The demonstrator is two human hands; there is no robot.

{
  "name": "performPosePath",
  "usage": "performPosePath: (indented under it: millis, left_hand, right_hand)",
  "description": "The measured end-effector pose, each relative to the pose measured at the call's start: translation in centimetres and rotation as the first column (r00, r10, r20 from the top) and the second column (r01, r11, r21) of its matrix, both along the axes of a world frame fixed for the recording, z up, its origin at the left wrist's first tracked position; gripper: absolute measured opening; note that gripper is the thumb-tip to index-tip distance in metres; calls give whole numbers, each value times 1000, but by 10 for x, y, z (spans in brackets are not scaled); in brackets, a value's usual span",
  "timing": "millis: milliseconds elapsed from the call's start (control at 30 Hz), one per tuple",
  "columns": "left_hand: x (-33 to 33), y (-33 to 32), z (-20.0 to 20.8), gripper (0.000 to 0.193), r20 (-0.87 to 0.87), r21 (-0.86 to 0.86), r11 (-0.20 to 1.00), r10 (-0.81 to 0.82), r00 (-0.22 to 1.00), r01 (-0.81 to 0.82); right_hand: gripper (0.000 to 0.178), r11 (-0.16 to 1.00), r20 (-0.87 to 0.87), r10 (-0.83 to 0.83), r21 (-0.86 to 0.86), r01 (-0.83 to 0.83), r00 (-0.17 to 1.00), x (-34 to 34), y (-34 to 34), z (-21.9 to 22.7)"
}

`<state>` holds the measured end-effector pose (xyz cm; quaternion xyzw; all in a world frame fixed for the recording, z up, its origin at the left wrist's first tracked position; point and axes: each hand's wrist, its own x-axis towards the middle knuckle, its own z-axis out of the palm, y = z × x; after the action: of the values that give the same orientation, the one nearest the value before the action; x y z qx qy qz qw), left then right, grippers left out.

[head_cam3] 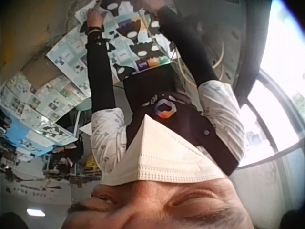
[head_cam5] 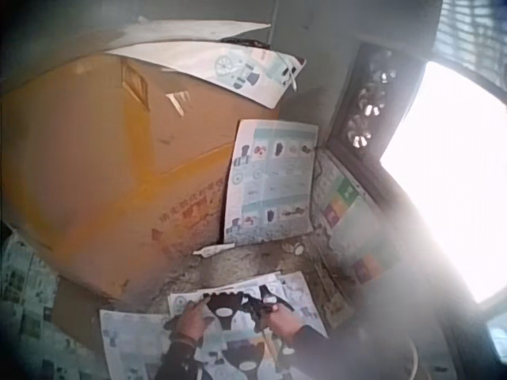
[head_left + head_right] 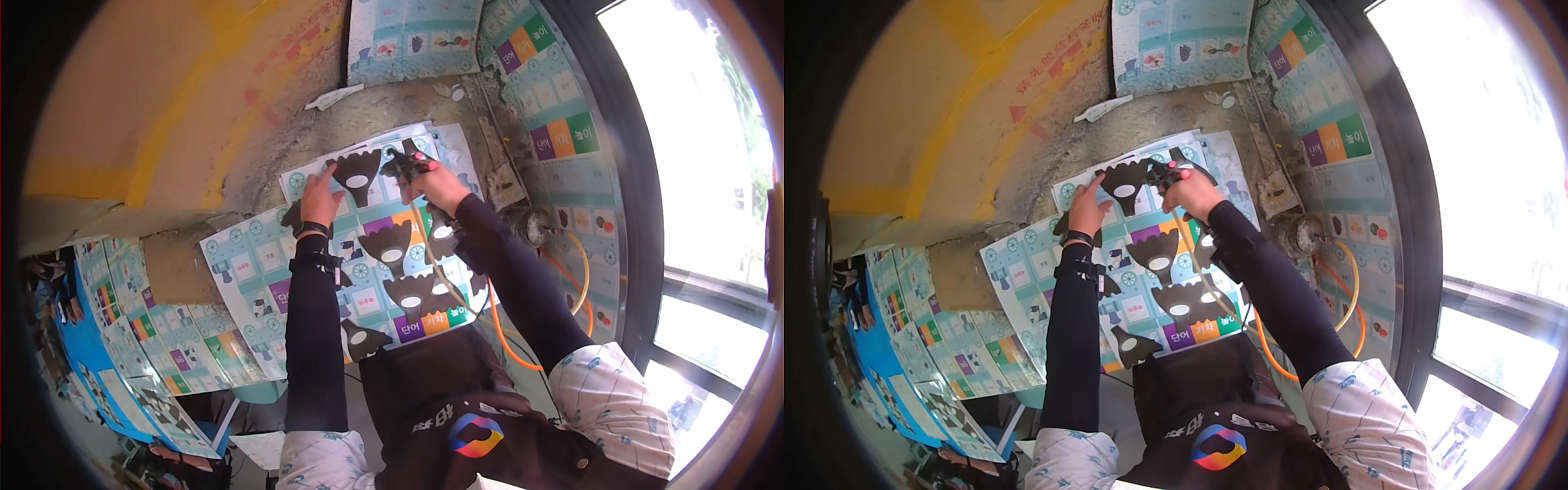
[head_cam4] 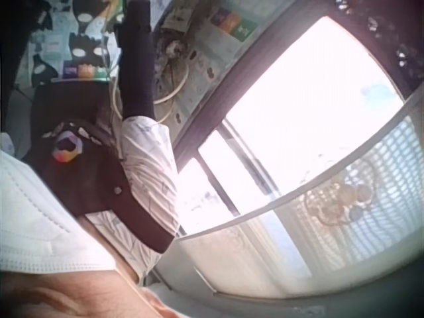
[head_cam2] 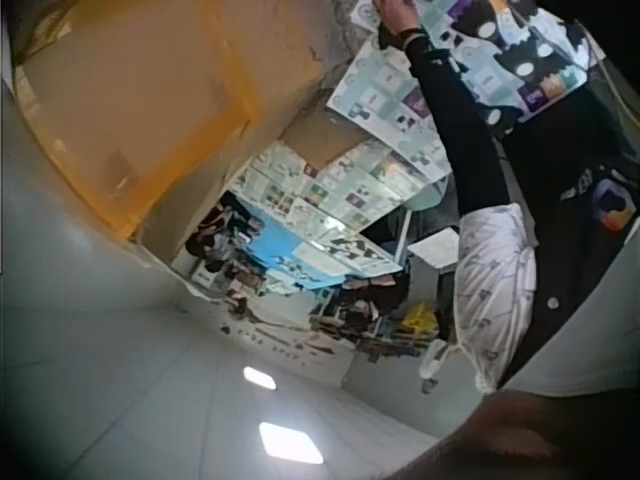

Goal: Applying adhesive to black shoe component patches using a specialized glue gun.

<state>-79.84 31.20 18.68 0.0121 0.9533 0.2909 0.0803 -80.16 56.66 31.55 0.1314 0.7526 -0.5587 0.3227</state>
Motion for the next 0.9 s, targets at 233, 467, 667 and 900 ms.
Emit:
performPosePath:
  millis: [233, 467, 667, 900]
  left_hand:
    - [-3, 9, -14, 41, -49, 77, 994, 85, 995, -81]
    - [-1, 6, -24, 38, -73, 165, 985, 69, 995, -56]
    - [2, 1, -25, 38, -35, 215, 974, 77, 996, -68]
    - [1, 0, -20, 44, -16, 206, 978, 45, 999, -40]
  right_hand:
    - [14, 990, 22, 11, 140, -14, 1000, -8, -36, -26]
    - [17, 978, -28, 125, 173, -118, 992, -10, -45, -43]
    - [22, 973, 64, 110, 198, -120, 992, 0, -34, -40]
    - [19, 971, -24, 43, 238, -36, 999, -6, -40, -39]
